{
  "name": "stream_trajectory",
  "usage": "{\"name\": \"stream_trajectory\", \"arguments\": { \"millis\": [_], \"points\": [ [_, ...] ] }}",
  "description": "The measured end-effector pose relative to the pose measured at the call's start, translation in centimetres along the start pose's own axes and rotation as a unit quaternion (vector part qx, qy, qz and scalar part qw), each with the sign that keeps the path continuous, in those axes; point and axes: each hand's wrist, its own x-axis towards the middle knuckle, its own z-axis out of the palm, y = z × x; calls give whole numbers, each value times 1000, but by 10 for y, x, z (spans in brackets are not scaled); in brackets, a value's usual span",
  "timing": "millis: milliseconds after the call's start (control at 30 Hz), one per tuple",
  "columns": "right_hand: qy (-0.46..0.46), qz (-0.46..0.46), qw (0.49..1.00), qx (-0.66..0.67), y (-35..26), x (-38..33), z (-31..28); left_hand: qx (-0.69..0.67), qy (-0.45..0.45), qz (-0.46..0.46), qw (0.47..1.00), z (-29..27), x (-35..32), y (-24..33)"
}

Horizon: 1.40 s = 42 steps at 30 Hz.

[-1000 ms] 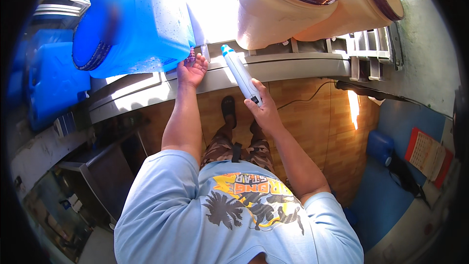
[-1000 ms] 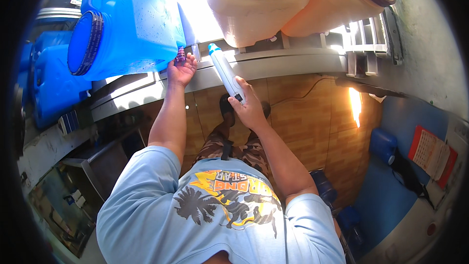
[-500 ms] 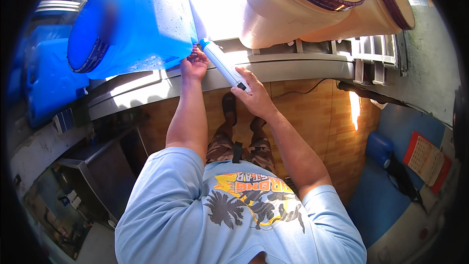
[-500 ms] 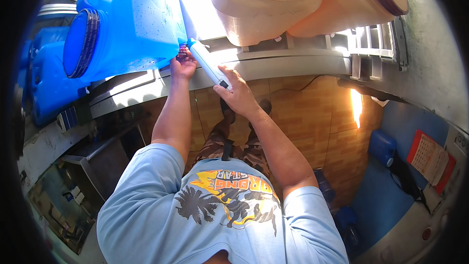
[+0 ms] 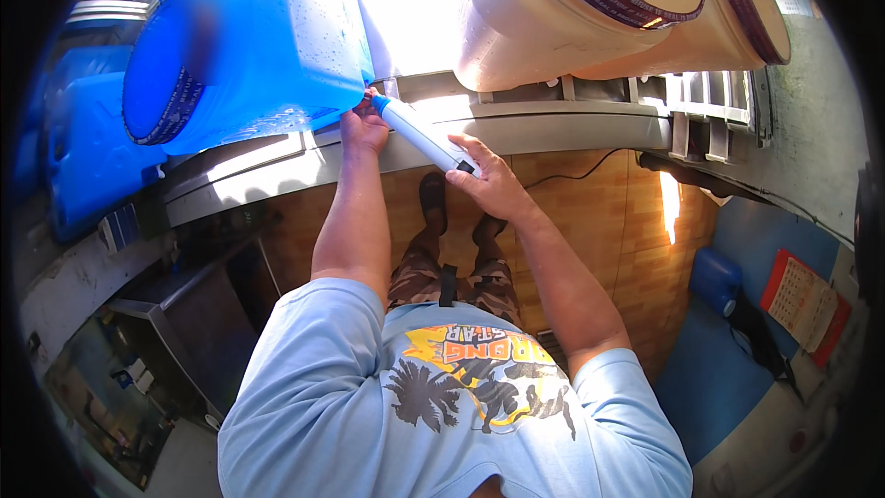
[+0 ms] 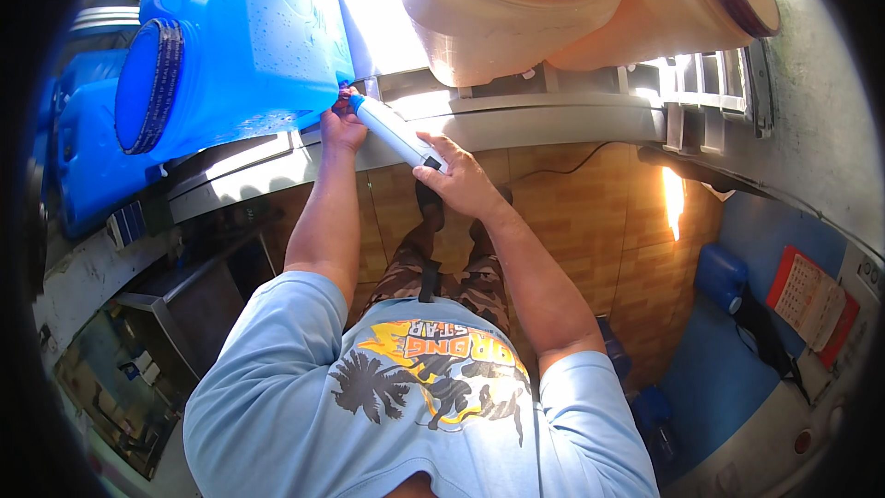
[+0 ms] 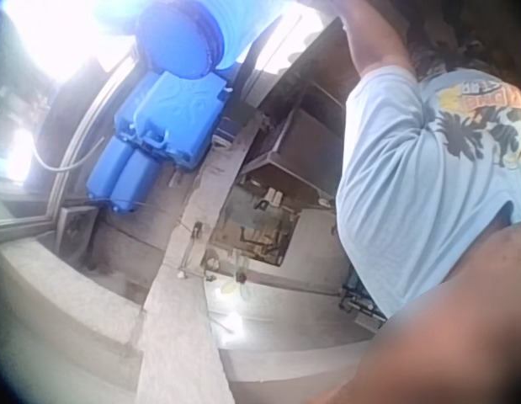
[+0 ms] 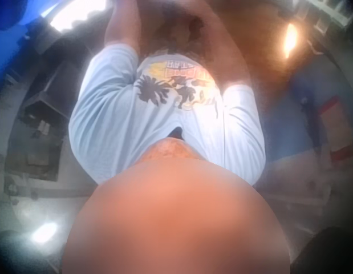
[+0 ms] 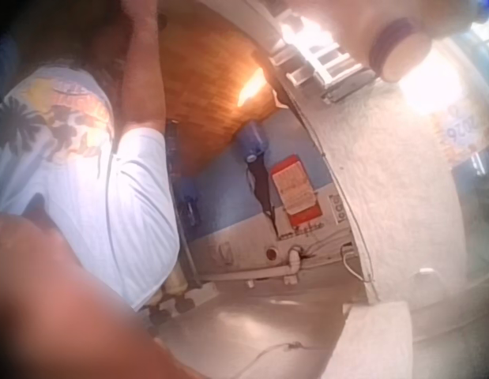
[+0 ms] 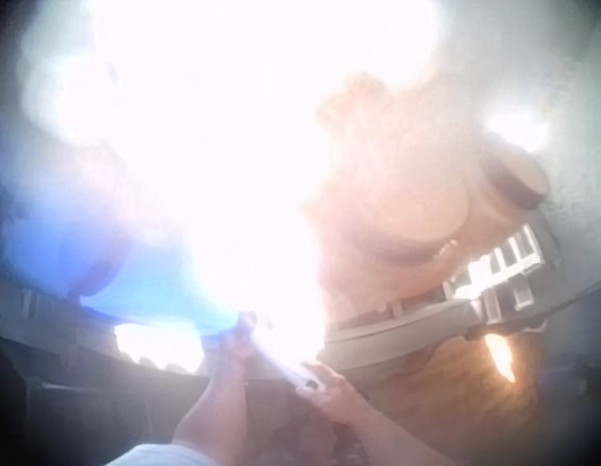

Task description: The person uses a handheld electric pump to fill several large plastic jugs with liquid from a tap. After filling, the person moves the jugs to the floor and then rinses a large transparent bottle under running water in a sink.

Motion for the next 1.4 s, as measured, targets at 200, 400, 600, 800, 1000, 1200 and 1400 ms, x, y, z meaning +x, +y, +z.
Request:
{"name": "stream_trajectory", "arguments": {
  "millis": [200, 400, 600, 800, 1000, 1200, 1400],
  "points": [
    [14, -8, 999, 29, 2, 16, -9, 66, 33, -24, 997, -4, -1, 6],
    [-36, -3, 999, 21, -5, 21, -7, 137, -65, -32, 988, 5, -11, 5],
    [-26, 112, 990, 87, -18, 34, -25, 128, 28, -58, 990, 15, -23, 3],
    [-38, 118, 987, 100, -16, 41, -31, 148, 27, -26, 988, 22, -27, 0],
    [5, 121, 985, 127, 9, 16, -20, 179, 27, -59, 982, 13, -14, 0],
    [7, 81, 989, 122, 43, -9, 27, 129, -143, -80, 978, -2, -2, 4],
    [65, 7, 997, 45, 45, -11, 44, 109, -65, -47, 991, 1, -11, -1]
  ]
}}
